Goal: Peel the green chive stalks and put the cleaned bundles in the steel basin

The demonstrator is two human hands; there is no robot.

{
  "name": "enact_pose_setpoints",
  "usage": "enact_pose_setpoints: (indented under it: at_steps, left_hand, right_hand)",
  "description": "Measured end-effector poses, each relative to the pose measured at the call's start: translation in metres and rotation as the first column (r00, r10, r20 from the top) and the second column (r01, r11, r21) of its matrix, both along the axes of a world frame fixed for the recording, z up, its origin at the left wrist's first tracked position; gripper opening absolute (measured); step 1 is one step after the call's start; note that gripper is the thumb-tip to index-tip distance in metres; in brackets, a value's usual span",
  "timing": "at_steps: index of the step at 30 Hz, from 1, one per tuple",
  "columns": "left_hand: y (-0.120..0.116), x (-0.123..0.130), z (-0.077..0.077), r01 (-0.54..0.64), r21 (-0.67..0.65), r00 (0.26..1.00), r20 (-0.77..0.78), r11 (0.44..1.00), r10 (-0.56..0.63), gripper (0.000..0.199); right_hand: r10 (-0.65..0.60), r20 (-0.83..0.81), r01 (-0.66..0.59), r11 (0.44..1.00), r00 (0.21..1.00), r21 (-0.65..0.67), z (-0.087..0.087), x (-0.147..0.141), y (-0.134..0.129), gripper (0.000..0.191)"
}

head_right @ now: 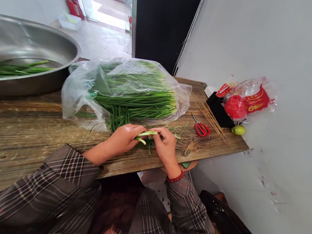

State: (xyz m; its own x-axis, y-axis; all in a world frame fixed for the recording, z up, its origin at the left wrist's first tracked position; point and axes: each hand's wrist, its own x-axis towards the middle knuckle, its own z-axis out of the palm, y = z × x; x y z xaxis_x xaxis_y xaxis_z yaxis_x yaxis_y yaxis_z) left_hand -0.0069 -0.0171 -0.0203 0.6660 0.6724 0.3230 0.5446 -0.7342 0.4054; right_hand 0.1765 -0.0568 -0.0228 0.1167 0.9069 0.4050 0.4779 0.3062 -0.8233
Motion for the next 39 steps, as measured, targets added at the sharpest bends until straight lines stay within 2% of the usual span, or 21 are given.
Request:
enact_pose_setpoints:
  at_steps: [2,3,5,6,9,13,17,22,25,29,32,34,37,39]
  left_hand:
    - [0.002,0.0,-0.002,-0.017,-0.015,0.999,0.04,1.0,0.017,0.013]
    - [0.003,-0.001,-0.003,-0.019,-0.027,0.996,0.085,0.999,0.021,0.011]
    - [0.007,-0.001,-0.005,-0.016,-0.061,0.98,0.195,0.998,0.027,0.01]
    - [0.008,-0.001,-0.005,-0.014,-0.077,0.969,0.244,0.997,0.032,0.011]
    - [0.012,0.0,-0.004,-0.028,-0.12,0.94,0.335,0.992,0.067,0.017]
    - [0.011,0.001,0.001,-0.09,-0.204,0.912,0.377,0.975,0.163,0.016]
    - [0.011,0.0,0.003,-0.123,-0.263,0.897,0.383,0.957,0.22,0.018]
    - [0.013,0.0,0.002,-0.121,-0.26,0.881,0.417,0.958,0.224,0.027]
    - [0.013,0.001,0.003,-0.126,-0.244,0.878,0.423,0.962,0.222,0.029]
    - [0.013,0.001,0.004,-0.123,-0.224,0.88,0.426,0.967,0.211,0.03]
    - [0.012,0.001,0.004,-0.125,-0.22,0.883,0.419,0.967,0.21,0.031]
    - [0.012,0.0,0.004,-0.127,-0.225,0.88,0.423,0.966,0.214,0.031]
    - [0.011,0.0,0.005,-0.134,-0.223,0.868,0.444,0.965,0.223,0.03]
    - [0.01,0.0,0.006,-0.106,-0.203,0.861,0.472,0.973,0.192,0.028]
  right_hand:
    - [-0.106,-0.068,0.103,0.994,0.992,-0.036,-0.001,0.015,0.013,0.025]
    - [-0.141,-0.049,0.14,0.99,0.989,-0.031,-0.001,0.025,0.021,0.028]
    - [-0.163,0.06,0.165,0.986,0.985,-0.034,-0.001,0.047,0.041,0.039]
    - [-0.166,0.138,0.166,0.986,0.976,0.011,0.0,0.057,0.051,0.039]
    - [-0.185,0.384,0.125,0.976,0.905,0.177,-0.001,0.079,0.078,0.03]
    - [-0.233,0.519,0.159,0.97,0.823,0.184,-0.008,0.089,0.095,0.026]
    - [-0.279,0.487,0.186,0.955,0.828,0.23,-0.012,0.087,0.087,0.017]
    - [-0.085,0.338,0.023,0.983,0.937,0.183,-0.012,0.076,0.058,0.018]
    - [-0.096,0.227,0.074,0.992,0.969,0.104,-0.014,0.064,0.047,0.025]
    - [-0.174,0.127,0.172,0.985,0.976,0.032,-0.014,0.057,0.052,0.033]
    - [-0.235,0.141,0.232,0.972,0.962,0.04,-0.011,0.058,0.061,0.036]
    - [-0.252,0.19,0.238,0.967,0.949,0.092,-0.01,0.058,0.061,0.035]
    - [-0.219,0.266,0.172,0.967,0.939,0.19,-0.008,0.049,0.047,0.026]
    - [-0.148,0.294,0.078,0.969,0.944,0.235,-0.004,0.037,0.03,0.021]
